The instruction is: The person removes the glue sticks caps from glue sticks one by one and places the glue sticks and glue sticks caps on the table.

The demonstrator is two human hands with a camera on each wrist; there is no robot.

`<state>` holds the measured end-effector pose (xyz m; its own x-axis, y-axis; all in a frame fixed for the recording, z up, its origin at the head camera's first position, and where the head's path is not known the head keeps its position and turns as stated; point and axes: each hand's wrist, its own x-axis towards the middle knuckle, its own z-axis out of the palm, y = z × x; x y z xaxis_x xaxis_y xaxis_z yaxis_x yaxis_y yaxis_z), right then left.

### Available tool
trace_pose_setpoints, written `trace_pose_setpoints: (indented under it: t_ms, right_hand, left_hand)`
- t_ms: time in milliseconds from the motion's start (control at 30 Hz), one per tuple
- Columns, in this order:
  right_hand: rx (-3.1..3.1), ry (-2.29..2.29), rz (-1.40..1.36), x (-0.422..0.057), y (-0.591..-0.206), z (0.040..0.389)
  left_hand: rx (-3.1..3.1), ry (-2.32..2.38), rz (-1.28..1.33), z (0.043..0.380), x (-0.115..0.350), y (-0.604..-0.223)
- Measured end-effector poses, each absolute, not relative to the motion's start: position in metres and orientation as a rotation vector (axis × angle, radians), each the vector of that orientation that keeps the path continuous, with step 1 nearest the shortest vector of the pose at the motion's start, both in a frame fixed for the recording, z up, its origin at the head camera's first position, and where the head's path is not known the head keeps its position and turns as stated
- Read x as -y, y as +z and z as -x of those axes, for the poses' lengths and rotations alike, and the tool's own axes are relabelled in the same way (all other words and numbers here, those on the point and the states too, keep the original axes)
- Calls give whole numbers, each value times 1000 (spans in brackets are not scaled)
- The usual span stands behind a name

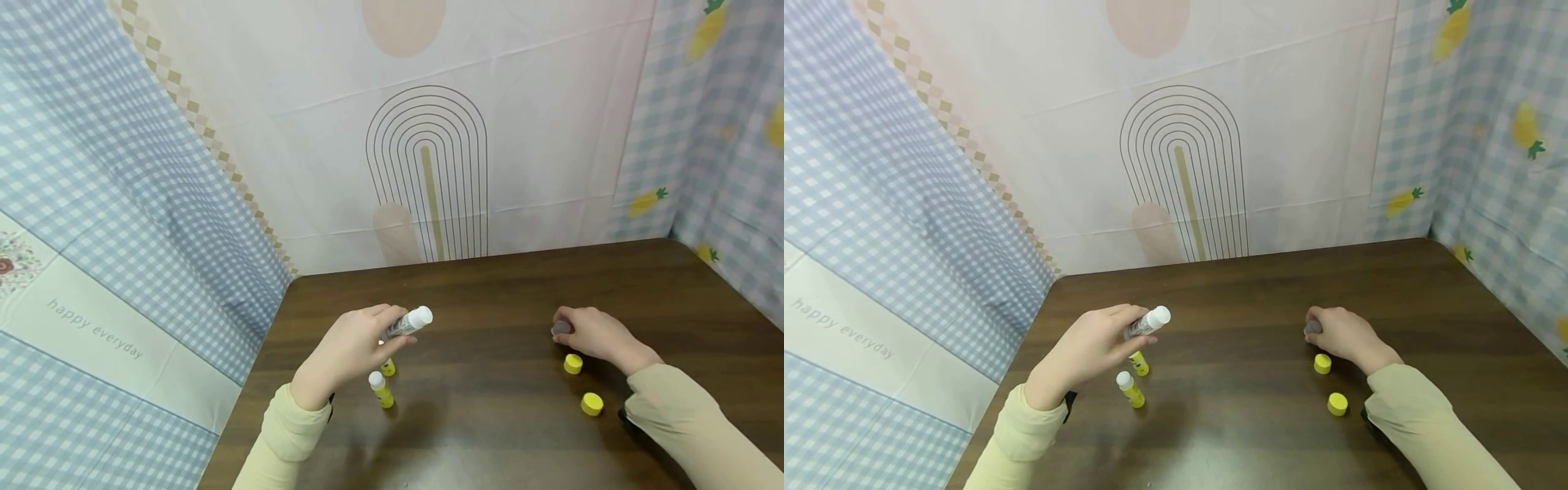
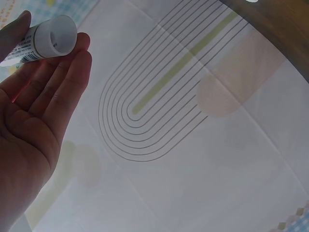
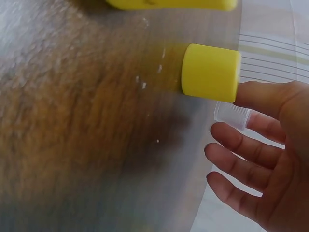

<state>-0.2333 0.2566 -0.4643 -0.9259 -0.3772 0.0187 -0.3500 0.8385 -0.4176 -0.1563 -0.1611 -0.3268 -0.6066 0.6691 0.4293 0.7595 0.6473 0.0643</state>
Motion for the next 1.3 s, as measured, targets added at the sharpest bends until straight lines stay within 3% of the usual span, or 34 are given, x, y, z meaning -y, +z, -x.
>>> trace_pose_setpoints:
  t_ms: [933, 1300]
  right_hand:
    - [-2905, -641, 545, -260, -471, 232]
    - [-2864, -714, 506, -262, -476, 226]
  left_hand:
    - [2496, -385, 1102, 161, 162, -326]
    - [2603, -858, 873, 196, 183, -344]
